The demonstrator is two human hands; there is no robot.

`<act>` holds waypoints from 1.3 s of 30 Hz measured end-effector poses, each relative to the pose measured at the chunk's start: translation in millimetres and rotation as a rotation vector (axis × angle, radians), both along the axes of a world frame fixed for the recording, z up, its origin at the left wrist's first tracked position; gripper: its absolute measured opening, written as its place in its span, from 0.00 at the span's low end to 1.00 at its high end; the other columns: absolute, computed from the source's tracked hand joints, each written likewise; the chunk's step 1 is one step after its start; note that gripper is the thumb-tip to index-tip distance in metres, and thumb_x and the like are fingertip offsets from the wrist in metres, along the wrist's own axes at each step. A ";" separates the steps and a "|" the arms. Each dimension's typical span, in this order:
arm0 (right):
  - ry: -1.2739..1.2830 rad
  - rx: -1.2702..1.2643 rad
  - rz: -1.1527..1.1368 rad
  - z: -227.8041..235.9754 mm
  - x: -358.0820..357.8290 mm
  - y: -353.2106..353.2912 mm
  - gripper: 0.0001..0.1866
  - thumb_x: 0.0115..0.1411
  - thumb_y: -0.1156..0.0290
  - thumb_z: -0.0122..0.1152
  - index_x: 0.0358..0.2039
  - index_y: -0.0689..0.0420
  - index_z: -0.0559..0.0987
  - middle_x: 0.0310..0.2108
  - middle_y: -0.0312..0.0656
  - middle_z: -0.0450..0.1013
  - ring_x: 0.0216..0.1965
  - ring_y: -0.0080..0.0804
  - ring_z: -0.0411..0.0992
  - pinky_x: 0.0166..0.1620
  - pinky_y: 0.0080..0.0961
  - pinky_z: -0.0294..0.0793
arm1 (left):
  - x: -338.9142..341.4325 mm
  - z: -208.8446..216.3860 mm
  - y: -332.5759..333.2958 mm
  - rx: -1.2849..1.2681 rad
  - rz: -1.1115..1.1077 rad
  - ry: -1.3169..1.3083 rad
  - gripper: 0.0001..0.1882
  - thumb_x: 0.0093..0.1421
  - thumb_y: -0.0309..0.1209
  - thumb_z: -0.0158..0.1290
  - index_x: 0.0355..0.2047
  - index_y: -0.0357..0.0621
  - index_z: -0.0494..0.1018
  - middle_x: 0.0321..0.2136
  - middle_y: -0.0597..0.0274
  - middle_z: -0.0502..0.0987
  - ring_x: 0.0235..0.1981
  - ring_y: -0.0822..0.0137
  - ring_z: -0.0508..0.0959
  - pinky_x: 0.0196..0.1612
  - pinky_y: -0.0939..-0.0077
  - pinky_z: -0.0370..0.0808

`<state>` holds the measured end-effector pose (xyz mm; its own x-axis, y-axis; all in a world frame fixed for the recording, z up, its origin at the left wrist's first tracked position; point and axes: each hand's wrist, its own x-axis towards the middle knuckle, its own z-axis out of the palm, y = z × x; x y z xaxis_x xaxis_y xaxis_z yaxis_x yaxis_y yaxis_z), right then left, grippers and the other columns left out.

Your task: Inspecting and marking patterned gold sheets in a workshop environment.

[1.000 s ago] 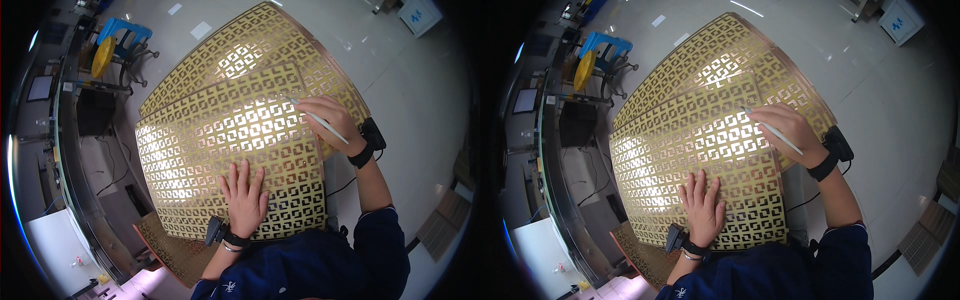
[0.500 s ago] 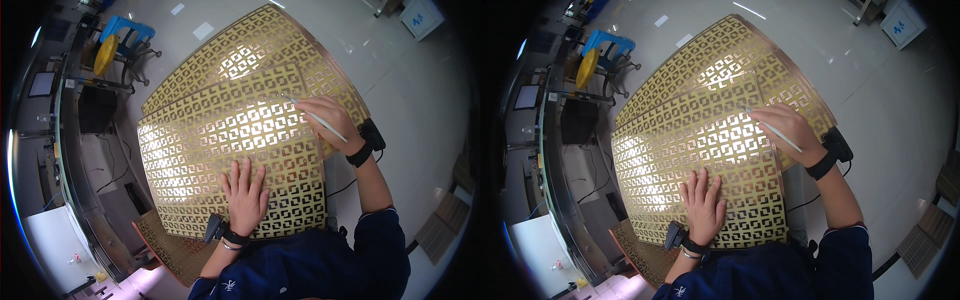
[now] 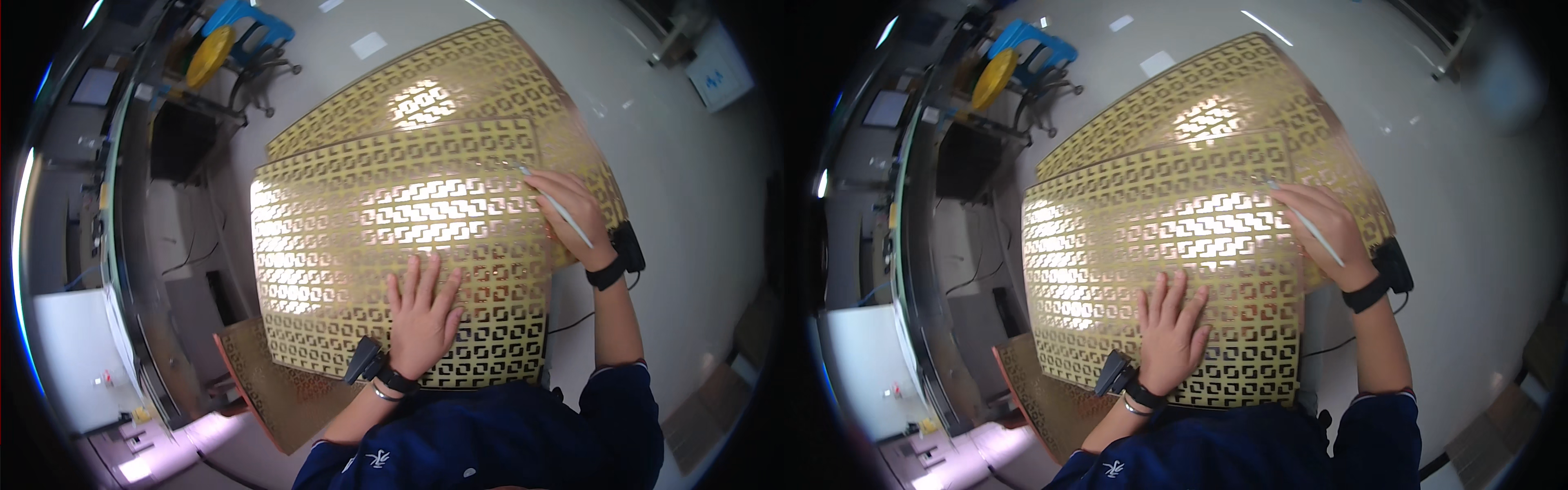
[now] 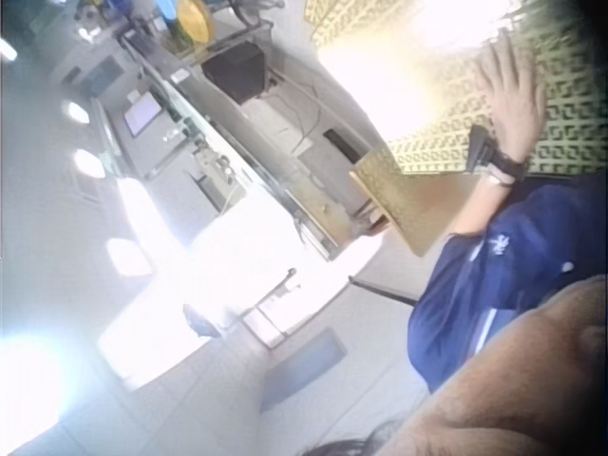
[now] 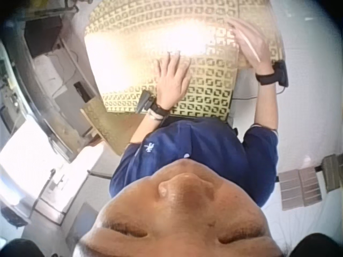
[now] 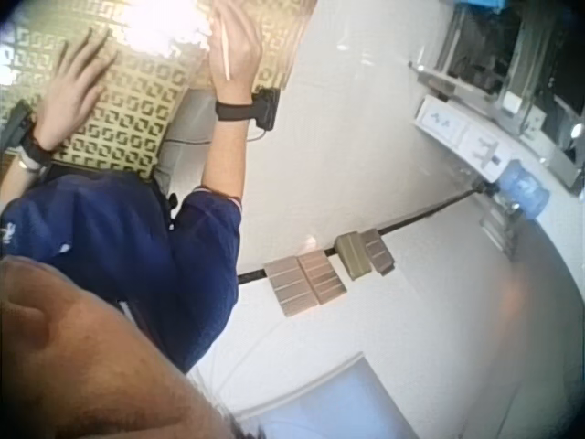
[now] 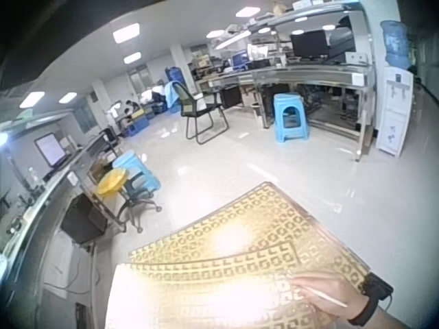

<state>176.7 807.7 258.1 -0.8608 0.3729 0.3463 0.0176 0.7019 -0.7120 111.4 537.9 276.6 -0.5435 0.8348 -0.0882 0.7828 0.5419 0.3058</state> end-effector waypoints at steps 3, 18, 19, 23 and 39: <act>-0.030 -0.225 -0.023 -0.6 3.2 -1.9 0.13 0.55 0.78 0.54 0.42 0.63 0.77 0.43 0.48 0.74 0.45 0.39 0.72 0.49 0.30 0.68 | 0.1 -0.7 -4.5 0.029 0.044 0.002 0.27 0.56 0.38 0.50 0.58 0.54 0.62 0.62 0.52 0.53 0.64 0.47 0.49 0.62 0.42 0.40; -0.170 -0.283 -0.322 24.8 109.0 10.8 0.20 0.68 0.60 0.39 0.36 0.65 0.74 0.22 0.35 0.66 0.25 0.22 0.63 0.33 0.21 0.64 | -38.8 12.9 -133.5 0.770 0.732 -0.169 0.22 0.61 0.26 0.43 0.56 0.36 0.59 0.58 0.48 0.58 0.61 0.57 0.57 0.62 0.67 0.51; -0.173 -0.272 -0.313 21.4 112.3 6.5 0.20 0.68 0.60 0.39 0.36 0.65 0.74 0.22 0.35 0.66 0.25 0.22 0.63 0.33 0.21 0.64 | -35.5 17.4 -143.8 0.834 0.838 -0.108 0.22 0.59 0.26 0.43 0.55 0.36 0.60 0.57 0.47 0.59 0.60 0.54 0.58 0.62 0.64 0.52; -0.499 -0.288 -0.152 5.0 112.4 -23.4 0.22 0.67 0.58 0.41 0.28 0.63 0.74 0.17 0.33 0.66 0.18 0.19 0.62 0.25 0.18 0.61 | -17.4 -2.1 -192.1 1.100 1.292 -0.010 0.21 0.61 0.27 0.44 0.54 0.37 0.59 0.55 0.50 0.60 0.58 0.58 0.59 0.60 0.66 0.55; -0.213 -0.992 -0.005 38.5 61.2 -102.5 0.15 0.64 0.65 0.47 0.44 0.64 0.67 0.19 0.31 0.68 0.07 0.09 0.55 0.09 0.07 0.51 | -3.2 -76.2 -257.3 2.008 0.948 -1.182 0.19 0.65 0.30 0.41 0.55 0.37 0.56 0.52 0.52 0.67 0.51 0.61 0.70 0.55 0.64 0.69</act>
